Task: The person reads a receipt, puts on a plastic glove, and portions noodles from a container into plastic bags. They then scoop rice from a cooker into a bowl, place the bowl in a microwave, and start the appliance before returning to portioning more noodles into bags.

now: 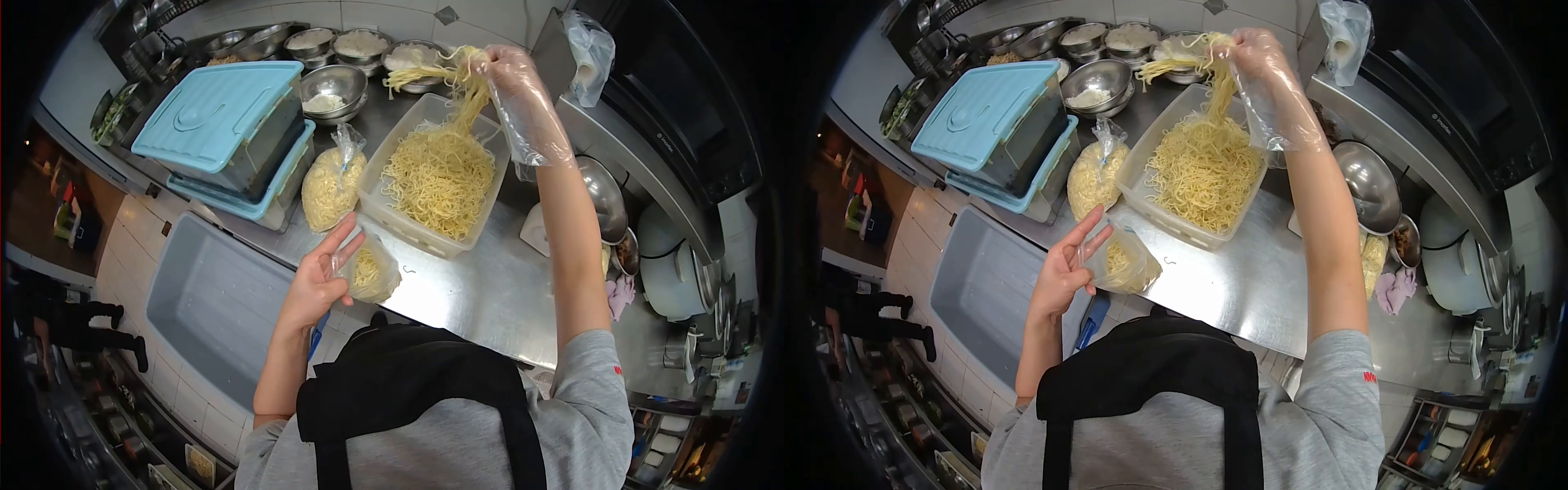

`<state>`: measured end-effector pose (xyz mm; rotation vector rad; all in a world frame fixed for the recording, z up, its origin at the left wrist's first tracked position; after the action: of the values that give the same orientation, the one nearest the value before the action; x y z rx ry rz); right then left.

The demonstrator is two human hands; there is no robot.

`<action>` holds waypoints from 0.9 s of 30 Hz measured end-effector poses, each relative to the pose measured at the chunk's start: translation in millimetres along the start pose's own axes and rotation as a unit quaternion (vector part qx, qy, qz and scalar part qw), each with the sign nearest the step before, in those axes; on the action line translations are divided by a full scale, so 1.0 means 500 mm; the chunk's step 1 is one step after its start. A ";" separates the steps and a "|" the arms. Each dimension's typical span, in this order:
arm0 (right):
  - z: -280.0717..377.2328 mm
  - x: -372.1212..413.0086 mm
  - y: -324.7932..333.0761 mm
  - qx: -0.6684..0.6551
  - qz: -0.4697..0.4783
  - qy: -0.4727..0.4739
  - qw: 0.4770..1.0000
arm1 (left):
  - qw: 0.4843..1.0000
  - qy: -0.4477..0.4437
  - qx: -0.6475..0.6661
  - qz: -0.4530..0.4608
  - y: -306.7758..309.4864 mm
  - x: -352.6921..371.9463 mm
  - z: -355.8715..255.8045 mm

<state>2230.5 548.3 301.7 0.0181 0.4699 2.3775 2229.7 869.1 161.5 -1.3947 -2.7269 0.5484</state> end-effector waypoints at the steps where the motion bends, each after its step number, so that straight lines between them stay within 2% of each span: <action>1: 0.000 0.006 -0.008 0.000 0.003 0.000 1.000 | 1.000 0.000 0.000 -0.003 0.001 -0.004 -0.005; 4: -0.018 0.005 0.006 -0.060 -0.055 -0.018 0.997 | 1.000 -0.006 0.019 0.020 -0.004 -0.032 -0.019; 6: -0.044 -0.021 -0.012 0.075 0.011 -0.016 0.997 | 0.999 -0.016 -0.007 0.034 0.007 -0.050 -0.015; 8: -0.032 -0.023 0.000 0.068 0.003 -0.027 0.997 | 0.999 0.000 -0.032 0.033 0.020 -0.058 0.017; 10: 0.043 0.016 0.022 0.124 -0.050 0.033 0.991 | 0.998 0.016 -0.057 0.033 0.024 -0.063 0.027; 11: 0.033 -0.004 0.029 0.046 -0.025 0.052 0.997 | 0.998 0.012 -0.059 0.028 0.024 -0.062 0.026; 12: 0.028 -0.023 0.034 0.046 -0.028 0.052 0.997 | 0.998 0.008 -0.060 0.022 0.024 -0.061 0.026; 14: 0.042 -0.046 0.050 -0.084 -0.026 0.114 0.990 | 0.998 0.004 -0.062 0.024 0.019 -0.062 0.025; 16: 0.083 -0.009 0.050 -0.033 -0.054 0.107 0.992 | 0.998 -0.002 -0.063 0.024 0.017 -0.062 0.025; 18: 0.088 -0.014 0.019 0.133 0.002 0.101 0.986 | 0.998 -0.007 -0.062 0.030 0.015 -0.059 0.028; 19: 0.079 -0.013 0.018 0.133 0.002 0.102 0.986 | 0.998 -0.008 -0.063 0.029 0.015 -0.058 0.028; 21: 0.008 -0.019 0.006 0.212 0.026 0.010 0.977 | 0.998 -0.011 -0.059 0.028 0.017 -0.055 0.026; 22: -0.006 -0.022 0.002 0.213 0.026 0.012 0.977 | 0.998 -0.012 -0.058 0.027 0.018 -0.055 0.026; 24: -0.068 -0.027 -0.026 0.364 0.077 -0.053 0.927 | 0.998 -0.007 -0.060 0.023 0.021 -0.052 0.033; 26: -0.136 -0.043 -0.058 0.401 0.080 0.010 0.913 | 0.998 -0.009 -0.056 0.024 0.023 -0.049 0.038; 27: -0.179 -0.053 -0.060 0.387 0.064 -0.005 0.920 | 0.998 -0.012 -0.052 0.027 0.022 -0.050 0.038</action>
<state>2257.4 522.3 210.7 0.4292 1.4063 2.1572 2249.8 849.5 143.4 -1.4991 -2.7805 0.4336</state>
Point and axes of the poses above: each hand's wrist, its own x-axis away from the middle knuckle, its own y-axis out of the back of the hand, z = x × y, the point moved 8 cm from there along -x, towards the middle knuckle, and after that the axes turned 10 degrees about -y, right-handed, at the moved point
